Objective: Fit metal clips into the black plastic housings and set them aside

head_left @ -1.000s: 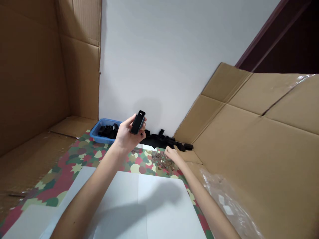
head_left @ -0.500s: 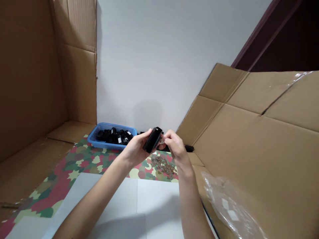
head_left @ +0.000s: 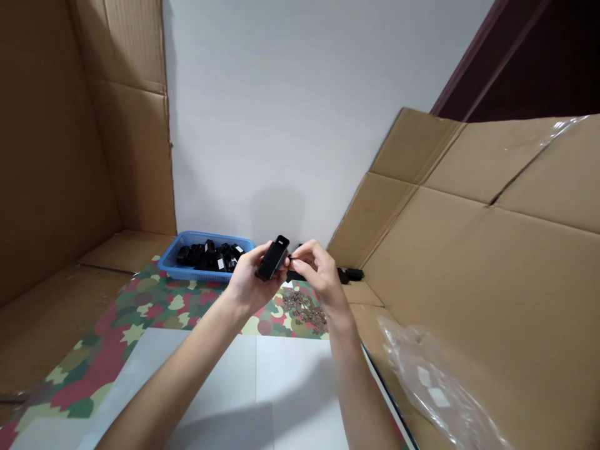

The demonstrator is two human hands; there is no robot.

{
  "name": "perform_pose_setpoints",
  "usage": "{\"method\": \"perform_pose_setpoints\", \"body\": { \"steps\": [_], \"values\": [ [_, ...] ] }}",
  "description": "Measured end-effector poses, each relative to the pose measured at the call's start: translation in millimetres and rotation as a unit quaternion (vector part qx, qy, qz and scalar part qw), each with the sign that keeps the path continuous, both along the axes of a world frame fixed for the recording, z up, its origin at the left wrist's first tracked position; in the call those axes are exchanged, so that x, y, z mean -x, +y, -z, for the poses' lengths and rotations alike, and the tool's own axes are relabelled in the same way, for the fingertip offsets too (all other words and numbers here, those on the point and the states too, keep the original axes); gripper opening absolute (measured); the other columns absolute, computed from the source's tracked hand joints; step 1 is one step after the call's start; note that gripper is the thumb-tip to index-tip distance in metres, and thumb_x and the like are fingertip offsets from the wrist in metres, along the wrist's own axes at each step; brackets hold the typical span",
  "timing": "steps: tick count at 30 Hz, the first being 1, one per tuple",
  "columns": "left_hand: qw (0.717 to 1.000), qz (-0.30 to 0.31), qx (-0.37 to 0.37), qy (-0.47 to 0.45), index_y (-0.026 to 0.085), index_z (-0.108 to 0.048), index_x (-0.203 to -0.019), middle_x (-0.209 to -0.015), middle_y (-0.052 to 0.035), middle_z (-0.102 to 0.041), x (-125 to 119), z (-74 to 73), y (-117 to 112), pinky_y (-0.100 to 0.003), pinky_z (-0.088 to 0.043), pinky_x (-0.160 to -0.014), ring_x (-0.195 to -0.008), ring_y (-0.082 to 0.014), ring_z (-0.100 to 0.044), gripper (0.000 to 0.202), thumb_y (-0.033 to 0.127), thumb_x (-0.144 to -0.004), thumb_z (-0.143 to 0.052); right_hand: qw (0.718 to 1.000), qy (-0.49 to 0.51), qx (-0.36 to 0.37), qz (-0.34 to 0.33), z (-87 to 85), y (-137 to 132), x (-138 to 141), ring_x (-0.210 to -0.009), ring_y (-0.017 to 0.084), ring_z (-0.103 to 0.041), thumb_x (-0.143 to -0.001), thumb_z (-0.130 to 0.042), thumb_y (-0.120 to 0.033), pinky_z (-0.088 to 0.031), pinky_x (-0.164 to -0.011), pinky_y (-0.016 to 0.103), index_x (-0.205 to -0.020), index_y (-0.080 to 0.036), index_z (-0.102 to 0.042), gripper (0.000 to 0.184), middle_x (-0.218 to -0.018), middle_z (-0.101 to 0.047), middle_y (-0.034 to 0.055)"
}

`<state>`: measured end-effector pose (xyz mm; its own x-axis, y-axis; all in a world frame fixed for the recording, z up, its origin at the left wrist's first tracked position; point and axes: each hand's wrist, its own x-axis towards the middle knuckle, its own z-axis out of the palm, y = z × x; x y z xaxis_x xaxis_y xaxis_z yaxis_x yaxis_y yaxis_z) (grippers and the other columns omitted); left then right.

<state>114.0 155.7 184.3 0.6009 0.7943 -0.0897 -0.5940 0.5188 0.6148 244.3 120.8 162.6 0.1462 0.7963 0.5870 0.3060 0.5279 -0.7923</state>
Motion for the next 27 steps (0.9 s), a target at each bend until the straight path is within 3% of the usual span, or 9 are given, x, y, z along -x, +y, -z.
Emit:
{"method": "perform_pose_setpoints", "body": {
  "steps": [6,15,18,21,24,27],
  "values": [
    [0.999,-0.013,-0.047,0.014,0.01,-0.064,-0.061,-0.056,-0.0037,-0.06,-3,2.2,-4,-0.02,-0.039,-0.044,-0.047,-0.0092,-0.054,0.028,0.021,-0.085,-0.053,0.976,0.002,-0.109,0.188,-1.6,-13,1,-0.059,0.013,-0.055,-0.08,-0.053,-0.03,-0.042,-0.059,0.027,-0.07,-0.022,-0.053,0.013,-0.06,-0.055,-0.0043],
    [0.997,0.041,0.026,0.064,0.01,-0.065,-0.065,-0.061,-0.0039,-0.062,-7,0.6,-15,-0.018,-0.042,-0.045,-0.05,-0.0092,-0.059,0.027,0.019,-0.087,-0.053,0.958,-0.059,-0.119,0.254,-6.7,-21,-2,-0.057,0.014,-0.057,-0.084,-0.047,-0.033,-0.041,-0.056,0.026,-0.073,-0.022,-0.051,0.016,-0.061,-0.057,-0.0034],
    [0.997,0.033,0.027,0.069,0.009,-0.065,-0.065,-0.061,-0.0044,-0.062,-8,2.7,-12,-0.017,-0.042,-0.044,-0.05,-0.009,-0.058,0.026,0.018,-0.087,-0.052,0.948,-0.099,-0.102,0.285,-6.2,-16,-14,-0.056,0.015,-0.056,-0.084,-0.045,-0.038,-0.04,-0.056,0.026,-0.071,-0.022,-0.048,0.021,-0.06,-0.057,-0.003],
    [0.997,0.01,0.03,0.069,0.01,-0.063,-0.066,-0.061,-0.004,-0.062,-8,6.3,-3,-0.017,-0.042,-0.043,-0.05,-0.0091,-0.058,0.025,0.018,-0.087,-0.053,0.934,-0.17,-0.03,0.313,2.9,1,-34,-0.056,0.015,-0.054,-0.085,-0.037,-0.041,-0.039,-0.057,0.027,-0.068,-0.023,-0.044,0.026,-0.059,-0.055,-0.0022],
    [0.997,-0.005,0.039,0.068,0.011,-0.063,-0.068,-0.062,-0.0034,-0.062,-7,8.5,6,-0.016,-0.042,-0.042,-0.05,-0.0084,-0.058,0.022,0.018,-0.086,-0.053,0.917,-0.24,0.034,0.318,17.2,22,-55,-0.057,0.017,-0.049,-0.08,-0.039,-0.038,-0.035,-0.057,0.028,-0.061,-0.023,-0.041,0.024,-0.056,-0.051,-0.0014],
    [0.997,-0.01,0.038,0.066,0.011,-0.063,-0.069,-0.061,-0.0033,-0.061,-5,8.4,9,-0.016,-0.042,-0.041,-0.046,-0.0077,-0.055,0.021,0.018,-0.086,-0.053,0.909,-0.273,0.046,0.312,27.3,33,-67,-0.063,0.019,-0.047,-0.076,-0.044,-0.032,-0.034,-0.06,0.029,-0.058,-0.023,-0.043,0.02,-0.059,-0.051,0.0003]
  ]
}}
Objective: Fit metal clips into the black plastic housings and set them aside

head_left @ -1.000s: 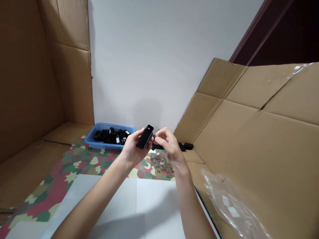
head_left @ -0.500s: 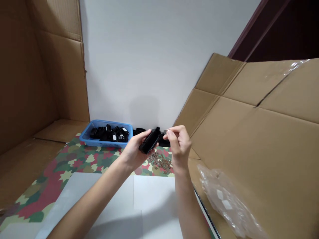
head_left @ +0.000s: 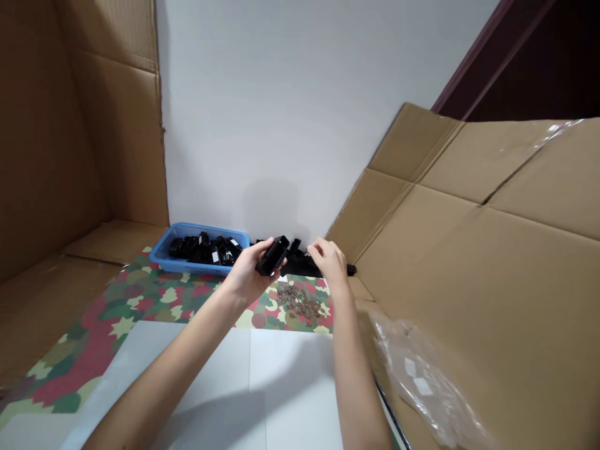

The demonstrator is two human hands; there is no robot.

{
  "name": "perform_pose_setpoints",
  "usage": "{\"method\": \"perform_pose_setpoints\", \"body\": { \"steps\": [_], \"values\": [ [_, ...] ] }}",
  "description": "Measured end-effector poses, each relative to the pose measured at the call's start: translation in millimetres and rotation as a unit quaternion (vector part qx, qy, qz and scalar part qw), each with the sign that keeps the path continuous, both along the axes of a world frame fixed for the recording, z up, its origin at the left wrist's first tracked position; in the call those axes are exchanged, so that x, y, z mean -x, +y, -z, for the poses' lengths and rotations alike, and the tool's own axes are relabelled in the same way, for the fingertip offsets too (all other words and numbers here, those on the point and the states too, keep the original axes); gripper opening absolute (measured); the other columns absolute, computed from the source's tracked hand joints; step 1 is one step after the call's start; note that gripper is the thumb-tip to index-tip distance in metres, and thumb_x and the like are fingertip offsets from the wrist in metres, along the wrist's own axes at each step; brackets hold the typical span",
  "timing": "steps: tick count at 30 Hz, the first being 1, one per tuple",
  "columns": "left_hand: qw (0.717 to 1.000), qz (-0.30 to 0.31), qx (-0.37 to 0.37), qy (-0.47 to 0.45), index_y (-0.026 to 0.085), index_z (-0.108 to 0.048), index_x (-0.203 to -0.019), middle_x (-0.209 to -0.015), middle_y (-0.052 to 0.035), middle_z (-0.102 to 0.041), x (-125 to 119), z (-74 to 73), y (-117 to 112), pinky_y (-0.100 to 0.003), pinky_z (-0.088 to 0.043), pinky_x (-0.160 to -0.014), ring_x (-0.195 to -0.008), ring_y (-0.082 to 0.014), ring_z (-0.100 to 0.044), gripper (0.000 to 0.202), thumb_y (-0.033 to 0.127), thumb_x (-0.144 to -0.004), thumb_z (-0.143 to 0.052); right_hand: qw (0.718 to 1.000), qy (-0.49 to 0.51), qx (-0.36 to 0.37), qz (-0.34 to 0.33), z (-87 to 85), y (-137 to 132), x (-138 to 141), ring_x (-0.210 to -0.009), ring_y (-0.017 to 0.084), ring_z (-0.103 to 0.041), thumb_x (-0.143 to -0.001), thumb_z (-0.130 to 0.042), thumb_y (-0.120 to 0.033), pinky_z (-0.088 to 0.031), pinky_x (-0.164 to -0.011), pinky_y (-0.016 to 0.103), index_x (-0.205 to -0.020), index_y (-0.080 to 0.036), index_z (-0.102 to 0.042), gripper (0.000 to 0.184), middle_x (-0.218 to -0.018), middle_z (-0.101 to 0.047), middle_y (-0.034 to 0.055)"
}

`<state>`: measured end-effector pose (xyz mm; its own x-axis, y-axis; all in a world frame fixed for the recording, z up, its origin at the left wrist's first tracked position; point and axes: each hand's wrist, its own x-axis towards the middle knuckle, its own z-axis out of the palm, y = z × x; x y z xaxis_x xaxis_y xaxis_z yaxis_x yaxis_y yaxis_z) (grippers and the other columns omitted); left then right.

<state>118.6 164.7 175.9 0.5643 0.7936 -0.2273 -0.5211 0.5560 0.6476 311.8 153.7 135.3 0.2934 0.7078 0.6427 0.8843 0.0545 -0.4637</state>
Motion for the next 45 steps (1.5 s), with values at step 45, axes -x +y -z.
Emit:
{"method": "perform_pose_setpoints", "body": {
  "steps": [45],
  "values": [
    [0.996,0.076,0.045,0.019,0.011,-0.06,-0.065,-0.054,-0.0039,-0.057,-15,11.2,-12,-0.017,-0.041,-0.041,-0.042,-0.0083,-0.051,0.028,0.021,-0.088,-0.048,0.985,-0.036,-0.079,-0.149,-21.4,-30,34,-0.065,0.017,-0.05,-0.086,-0.044,-0.031,-0.04,-0.068,0.031,-0.066,-0.024,-0.041,0.021,-0.066,-0.05,-0.0003]
  ]
}}
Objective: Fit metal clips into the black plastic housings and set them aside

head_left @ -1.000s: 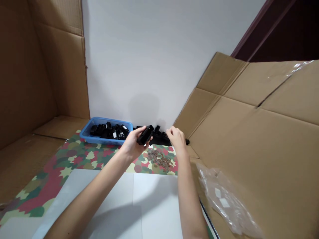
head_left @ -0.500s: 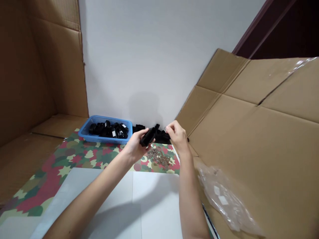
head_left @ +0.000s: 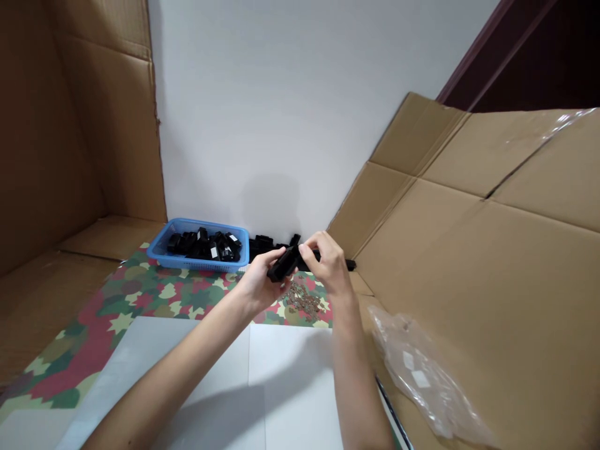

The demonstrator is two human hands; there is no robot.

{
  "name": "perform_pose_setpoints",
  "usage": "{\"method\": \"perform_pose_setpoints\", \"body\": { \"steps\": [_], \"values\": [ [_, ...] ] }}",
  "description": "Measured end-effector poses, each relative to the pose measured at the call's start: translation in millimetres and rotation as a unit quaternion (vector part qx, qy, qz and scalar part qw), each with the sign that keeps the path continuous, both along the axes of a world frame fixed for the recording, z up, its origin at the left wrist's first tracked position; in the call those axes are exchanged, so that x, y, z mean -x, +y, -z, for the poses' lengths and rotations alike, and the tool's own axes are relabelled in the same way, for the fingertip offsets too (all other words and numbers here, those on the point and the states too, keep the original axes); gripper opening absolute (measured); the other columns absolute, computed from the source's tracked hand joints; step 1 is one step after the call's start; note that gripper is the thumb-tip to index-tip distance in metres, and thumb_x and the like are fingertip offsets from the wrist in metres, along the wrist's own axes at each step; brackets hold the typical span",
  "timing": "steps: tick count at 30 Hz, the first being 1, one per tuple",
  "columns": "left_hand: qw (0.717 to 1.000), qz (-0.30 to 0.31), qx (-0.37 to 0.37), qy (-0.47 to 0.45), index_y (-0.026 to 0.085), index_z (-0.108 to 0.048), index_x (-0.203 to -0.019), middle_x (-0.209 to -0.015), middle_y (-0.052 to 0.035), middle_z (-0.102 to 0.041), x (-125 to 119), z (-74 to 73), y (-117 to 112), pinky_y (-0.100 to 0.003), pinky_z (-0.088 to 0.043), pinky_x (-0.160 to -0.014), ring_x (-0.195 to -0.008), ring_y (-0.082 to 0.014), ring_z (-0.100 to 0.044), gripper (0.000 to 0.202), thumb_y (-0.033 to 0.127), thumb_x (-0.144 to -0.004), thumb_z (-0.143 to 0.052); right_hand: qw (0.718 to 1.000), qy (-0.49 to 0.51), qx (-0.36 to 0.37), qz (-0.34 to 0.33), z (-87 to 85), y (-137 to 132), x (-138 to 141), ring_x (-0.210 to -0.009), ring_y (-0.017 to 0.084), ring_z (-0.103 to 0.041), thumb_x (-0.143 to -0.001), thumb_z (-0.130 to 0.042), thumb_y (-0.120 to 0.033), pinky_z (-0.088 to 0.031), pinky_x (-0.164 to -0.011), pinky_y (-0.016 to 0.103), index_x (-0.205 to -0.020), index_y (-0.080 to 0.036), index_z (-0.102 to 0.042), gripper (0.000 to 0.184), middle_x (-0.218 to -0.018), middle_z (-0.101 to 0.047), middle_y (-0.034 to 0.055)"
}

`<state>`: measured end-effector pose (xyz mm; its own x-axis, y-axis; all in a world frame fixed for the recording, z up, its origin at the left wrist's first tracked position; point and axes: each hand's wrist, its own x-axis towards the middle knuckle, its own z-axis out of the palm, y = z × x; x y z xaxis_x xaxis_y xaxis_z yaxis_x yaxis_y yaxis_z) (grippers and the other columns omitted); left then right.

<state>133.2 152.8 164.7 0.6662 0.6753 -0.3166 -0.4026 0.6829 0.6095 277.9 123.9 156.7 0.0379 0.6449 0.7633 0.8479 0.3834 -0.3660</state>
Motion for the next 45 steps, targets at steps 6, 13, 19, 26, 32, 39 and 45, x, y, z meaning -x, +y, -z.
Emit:
{"method": "perform_pose_setpoints", "body": {
  "steps": [6,13,19,26,32,39,45],
  "values": [
    [1.0,0.002,0.016,-0.006,0.012,-0.059,-0.066,-0.055,-0.0039,-0.058,0,0.0,0,-0.017,-0.042,-0.041,-0.042,-0.0083,-0.051,0.027,0.021,-0.088,-0.047,0.998,0.047,0.03,-0.023,1.0,2,-6,-0.069,0.017,-0.053,-0.086,-0.047,-0.037,-0.04,-0.07,0.031,-0.069,-0.023,-0.047,0.022,-0.068,-0.053,-0.0005],
    [0.999,0.04,0.009,-0.023,0.009,-0.062,-0.07,-0.056,-0.004,-0.057,2,-2.6,-2,-0.017,-0.042,-0.044,-0.044,-0.0074,-0.051,0.027,0.019,-0.089,-0.046,0.949,0.181,0.176,-0.186,-1.0,1,-25,-0.074,0.017,-0.056,-0.077,-0.056,-0.039,-0.043,-0.069,0.03,-0.093,-0.023,-0.054,0.023,-0.078,-0.057,-0.0005],
    [0.994,0.095,-0.046,-0.024,0.008,-0.066,-0.07,-0.057,-0.0066,-0.059,6,-1.9,-3,-0.018,-0.039,-0.045,-0.048,-0.0099,-0.053,0.021,0.017,-0.085,-0.053,0.906,0.218,0.196,-0.306,-3.4,-7,-20,-0.075,0.017,-0.053,-0.068,-0.059,-0.033,-0.043,-0.066,0.029,-0.087,-0.025,-0.055,0.021,-0.08,-0.055,-0.0011],
    [0.973,0.075,-0.212,0.053,0.012,-0.069,-0.062,-0.062,-0.0089,-0.065,19,-12.0,3,-0.023,-0.04,-0.053,-0.057,-0.0159,-0.057,0.032,0.032,-0.083,-0.054,0.948,0.175,0.12,-0.238,-11.5,-22,-6,-0.074,0.017,-0.049,-0.069,-0.057,-0.03,-0.04,-0.069,0.031,-0.077,-0.024,-0.053,0.01,-0.077,-0.048,-0.0012],
    [0.907,0.025,-0.387,0.161,0.017,-0.064,-0.049,-0.048,0.0043,-0.048,39,-34.9,-3,-0.019,-0.028,-0.047,-0.049,-0.0096,-0.041,0.023,0.001,-0.065,-0.067,0.962,0.086,0.084,-0.246,-15.1,-26,0,-0.075,0.016,-0.049,-0.07,-0.06,-0.021,-0.039,-0.07,0.03,-0.081,-0.025,-0.055,0.013,-0.079,-0.05,-0.0022],
    [0.838,0.1,-0.496,0.205,0.017,-0.065,-0.056,-0.05,0.0034,-0.049,51,-38.6,-1,-0.02,-0.024,-0.045,-0.048,-0.0093,-0.038,0.015,0.012,-0.07,-0.067,0.974,-0.01,0.052,-0.219,-22.2,-34,9,-0.072,0.018,-0.048,-0.07,-0.058,-0.017,-0.037,-0.064,0.032,-0.078,-0.024,-0.052,0.012,-0.074,-0.052,-0.0012],
    [0.779,0.077,-0.589,0.202,0.016,-0.061,-0.056,-0.049,0.003,-0.045,40,-32.7,1,-0.023,-0.025,-0.048,-0.049,-0.0097,-0.036,0.021,0.03,-0.072,-0.059,0.978,-0.033,0.023,-0.205,-22.8,-38,11,-0.072,0.018,-0.047,-0.071,-0.057,-0.013,-0.037,-0.062,0.032,-0.08,-0.025,-0.051,0.016,-0.074,-0.051,-0.0009]
  ]
}}
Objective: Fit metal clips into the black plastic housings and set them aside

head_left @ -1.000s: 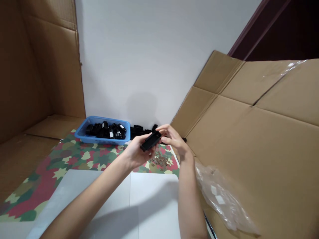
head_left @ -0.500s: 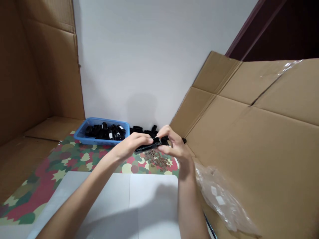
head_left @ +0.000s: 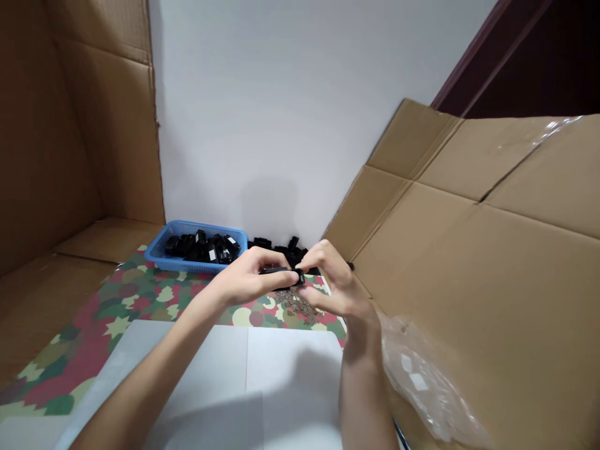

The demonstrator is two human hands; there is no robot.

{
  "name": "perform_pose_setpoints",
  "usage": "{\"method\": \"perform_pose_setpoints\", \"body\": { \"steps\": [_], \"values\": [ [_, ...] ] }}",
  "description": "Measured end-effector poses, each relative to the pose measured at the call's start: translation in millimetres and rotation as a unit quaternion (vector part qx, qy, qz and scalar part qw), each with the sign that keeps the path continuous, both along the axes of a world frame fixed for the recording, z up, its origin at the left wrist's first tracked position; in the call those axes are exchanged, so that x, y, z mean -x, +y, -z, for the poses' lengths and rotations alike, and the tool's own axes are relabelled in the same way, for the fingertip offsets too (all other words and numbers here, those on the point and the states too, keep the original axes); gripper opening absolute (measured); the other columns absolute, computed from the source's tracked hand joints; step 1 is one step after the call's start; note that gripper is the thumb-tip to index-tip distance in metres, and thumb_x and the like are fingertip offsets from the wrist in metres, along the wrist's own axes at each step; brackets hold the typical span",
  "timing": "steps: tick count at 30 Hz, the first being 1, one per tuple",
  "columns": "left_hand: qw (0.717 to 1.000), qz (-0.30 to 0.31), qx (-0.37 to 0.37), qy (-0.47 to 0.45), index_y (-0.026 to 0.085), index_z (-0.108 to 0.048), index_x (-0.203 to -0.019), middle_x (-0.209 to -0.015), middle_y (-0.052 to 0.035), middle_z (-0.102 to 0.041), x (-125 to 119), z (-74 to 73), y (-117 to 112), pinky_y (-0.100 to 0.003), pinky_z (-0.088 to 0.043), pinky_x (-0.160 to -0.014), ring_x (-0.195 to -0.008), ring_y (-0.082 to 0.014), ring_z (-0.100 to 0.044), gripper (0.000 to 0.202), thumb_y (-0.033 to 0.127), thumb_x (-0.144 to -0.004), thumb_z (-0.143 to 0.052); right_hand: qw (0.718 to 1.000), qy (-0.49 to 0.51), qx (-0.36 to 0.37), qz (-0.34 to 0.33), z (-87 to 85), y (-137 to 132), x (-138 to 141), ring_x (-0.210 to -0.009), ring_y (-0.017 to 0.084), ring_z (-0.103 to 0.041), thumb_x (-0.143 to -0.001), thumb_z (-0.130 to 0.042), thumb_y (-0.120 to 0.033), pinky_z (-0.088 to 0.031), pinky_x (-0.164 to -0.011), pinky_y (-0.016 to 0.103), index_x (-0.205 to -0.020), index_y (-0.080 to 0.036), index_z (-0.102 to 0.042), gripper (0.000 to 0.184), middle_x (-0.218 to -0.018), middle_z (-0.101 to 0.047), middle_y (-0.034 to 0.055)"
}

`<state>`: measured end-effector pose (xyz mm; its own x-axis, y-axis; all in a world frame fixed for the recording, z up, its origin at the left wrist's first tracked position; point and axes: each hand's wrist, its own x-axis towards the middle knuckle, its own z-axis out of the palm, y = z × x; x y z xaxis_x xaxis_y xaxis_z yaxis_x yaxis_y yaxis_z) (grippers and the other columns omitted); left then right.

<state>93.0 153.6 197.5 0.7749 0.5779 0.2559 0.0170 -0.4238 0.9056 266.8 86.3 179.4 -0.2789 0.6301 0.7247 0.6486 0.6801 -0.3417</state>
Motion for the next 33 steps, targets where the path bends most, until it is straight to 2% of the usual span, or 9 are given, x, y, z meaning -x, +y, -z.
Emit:
{"method": "perform_pose_setpoints", "body": {
  "steps": [6,10,14,17,19,22,25,28,33],
  "values": [
    [0.999,0.002,0.029,-0.022,0.016,-0.058,-0.053,-0.049,0.0028,-0.045,-5,3.6,-3,-0.023,-0.026,-0.049,-0.05,-0.0096,-0.036,0.024,0.035,-0.067,-0.063,1.0,-0.009,-0.017,-0.002,-1.3,-2,1,-0.073,0.018,-0.047,-0.073,-0.057,-0.014,-0.037,-0.063,0.032,-0.08,-0.025,-0.05,0.014,-0.075,-0.051,-0.0014],
    [0.998,0.006,0.041,-0.049,0.016,-0.057,-0.052,-0.049,0.0024,-0.045,-8,5.5,-4,-0.023,-0.028,-0.049,-0.05,-0.0097,-0.038,0.024,0.034,-0.068,-0.064,1.0,0.004,0.005,0.01,-2.6,-3,-1,-0.076,0.019,-0.047,-0.072,-0.058,-0.016,-0.037,-0.066,0.033,-0.08,-0.025,-0.052,0.013,-0.076,-0.052,-0.0008],
    [0.995,-0.055,-0.006,-0.085,0.017,-0.054,-0.052,-0.048,0.0028,-0.044,-8,4.7,-3,-0.023,-0.027,-0.048,-0.048,-0.0092,-0.037,0.024,0.031,-0.069,-0.061,0.987,0.1,0.127,0.003,0.5,5,-7,-0.082,0.019,-0.05,-0.078,-0.059,-0.032,-0.039,-0.072,0.034,-0.088,-0.025,-0.056,0.013,-0.081,-0.054,0.0003],
    [0.986,-0.113,-0.088,-0.091,0.017,-0.054,-0.054,-0.051,0.0021,-0.046,-4,3.8,-2,-0.023,-0.029,-0.05,-0.051,-0.0102,-0.04,0.024,0.032,-0.071,-0.062,0.957,0.168,0.229,-0.053,2.3,14,-9,-0.078,0.018,-0.052,-0.077,-0.06,-0.05,-0.04,-0.07,0.032,-0.084,-0.023,-0.055,0.029,-0.079,-0.053,0.0002],
    [0.977,-0.126,-0.146,-0.088,0.017,-0.055,-0.056,-0.054,0.0016,-0.048,-2,4.3,0,-0.024,-0.03,-0.052,-0.053,-0.011,-0.041,0.023,0.032,-0.073,-0.061,0.942,0.197,0.255,-0.091,2.0,17,-6,-0.073,0.017,-0.051,-0.074,-0.063,-0.053,-0.039,-0.068,0.03,-0.08,-0.022,-0.053,0.033,-0.075,-0.052,-0.001],
    [0.967,-0.117,-0.206,-0.092,0.017,-0.055,-0.059,-0.054,0.0021,-0.049,-2,6.8,2,-0.025,-0.032,-0.053,-0.053,-0.0113,-0.042,0.023,0.032,-0.075,-0.06,0.928,0.236,0.261,-0.122,0.8,16,1,-0.069,0.015,-0.049,-0.074,-0.064,-0.044,-0.037,-0.067,0.029,-0.077,-0.021,-0.053,0.026,-0.071,-0.05,-0.0026],
    [0.957,-0.123,-0.241,-0.101,0.017,-0.054,-0.058,-0.053,0.0029,-0.048,-4,9.6,2,-0.025,-0.032,-0.052,-0.053,-0.0107,-0.041,0.024,0.031,-0.076,-0.059,0.925,0.265,0.248,-0.113,-0.3,12,5,-0.069,0.014,-0.048,-0.073,-0.062,-0.036,-0.035,-0.066,0.028,-0.077,-0.022,-0.054,0.017,-0.07,-0.05,-0.0032],
    [0.942,-0.14,-0.282,-0.116,0.017,-0.054,-0.058,-0.053,0.0035,-0.047,-7,11.6,1,-0.024,-0.032,-0.052,-0.053,-0.0103,-0.041,0.023,0.03,-0.076,-0.06,0.94,0.249,0.222,-0.073,-2.7,8,4,-0.07,0.015,-0.048,-0.07,-0.06,-0.032,-0.036,-0.066,0.029,-0.074,-0.022,-0.054,0.013,-0.07,-0.05,-0.003],
    [0.919,-0.162,-0.339,-0.117,0.017,-0.054,-0.06,-0.054,0.0035,-0.048,-8,14.5,0,-0.024,-0.032,-0.053,-0.054,-0.0104,-0.042,0.021,0.028,-0.076,-0.061,0.975,0.168,0.14,0.035,-7.3,-1,6,-0.072,0.017,-0.052,-0.068,-0.058,-0.03,-0.04,-0.066,0.031,-0.074,-0.021,-0.055,0.011,-0.074,-0.051,-0.0003]
  ]
}}
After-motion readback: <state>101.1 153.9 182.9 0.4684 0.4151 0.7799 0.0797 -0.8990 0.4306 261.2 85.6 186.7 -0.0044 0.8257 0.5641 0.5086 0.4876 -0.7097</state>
